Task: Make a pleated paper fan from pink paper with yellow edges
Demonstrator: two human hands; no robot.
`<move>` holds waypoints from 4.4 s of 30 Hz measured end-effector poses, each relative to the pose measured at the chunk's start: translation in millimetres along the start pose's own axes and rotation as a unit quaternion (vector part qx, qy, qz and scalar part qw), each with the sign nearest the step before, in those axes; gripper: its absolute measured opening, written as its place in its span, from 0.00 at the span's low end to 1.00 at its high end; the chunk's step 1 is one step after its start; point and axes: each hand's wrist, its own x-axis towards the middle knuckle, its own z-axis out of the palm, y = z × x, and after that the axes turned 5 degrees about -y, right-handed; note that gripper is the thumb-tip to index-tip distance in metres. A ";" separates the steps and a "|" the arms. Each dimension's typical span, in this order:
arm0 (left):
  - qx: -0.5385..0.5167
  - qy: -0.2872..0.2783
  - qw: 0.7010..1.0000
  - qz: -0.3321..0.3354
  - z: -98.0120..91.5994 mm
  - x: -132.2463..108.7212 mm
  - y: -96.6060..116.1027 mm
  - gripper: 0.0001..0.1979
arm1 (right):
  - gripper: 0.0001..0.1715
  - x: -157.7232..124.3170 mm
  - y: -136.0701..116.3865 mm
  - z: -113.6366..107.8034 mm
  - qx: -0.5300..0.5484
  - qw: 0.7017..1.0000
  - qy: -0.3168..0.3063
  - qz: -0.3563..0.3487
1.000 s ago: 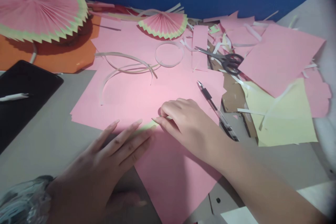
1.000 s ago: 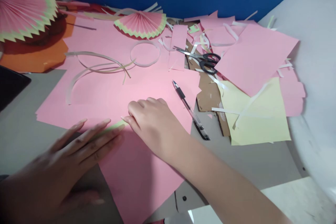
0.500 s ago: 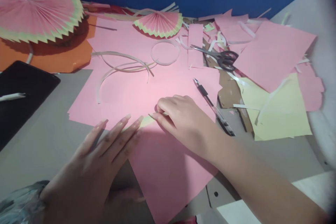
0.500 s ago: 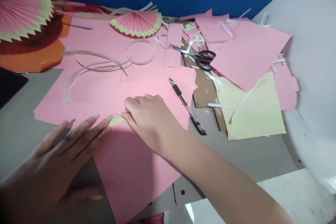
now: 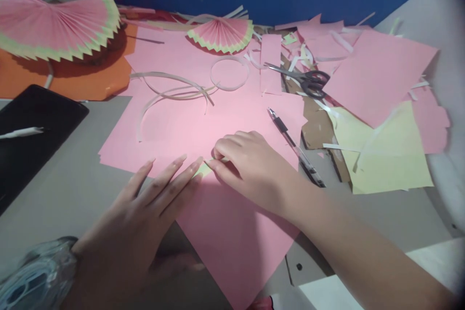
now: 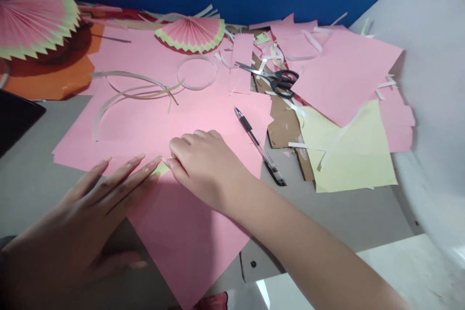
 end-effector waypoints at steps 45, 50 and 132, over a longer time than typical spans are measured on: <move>0.018 0.019 0.999 0.043 -4.0 1.7 -3.5 0.45 | 0.11 -2.9 -4.0 0.2 -0.058 0.998 0.004 -0.022; -0.003 0.035 0.999 0.002 -3.3 4.6 -0.2 0.41 | 0.13 -0.4 -5.3 -0.2 -0.050 0.997 -0.012 -0.053; 0.047 0.000 0.999 0.017 2.3 -7.3 10.1 0.42 | 0.13 -4.0 2.9 -9.8 0.037 0.995 0.047 0.076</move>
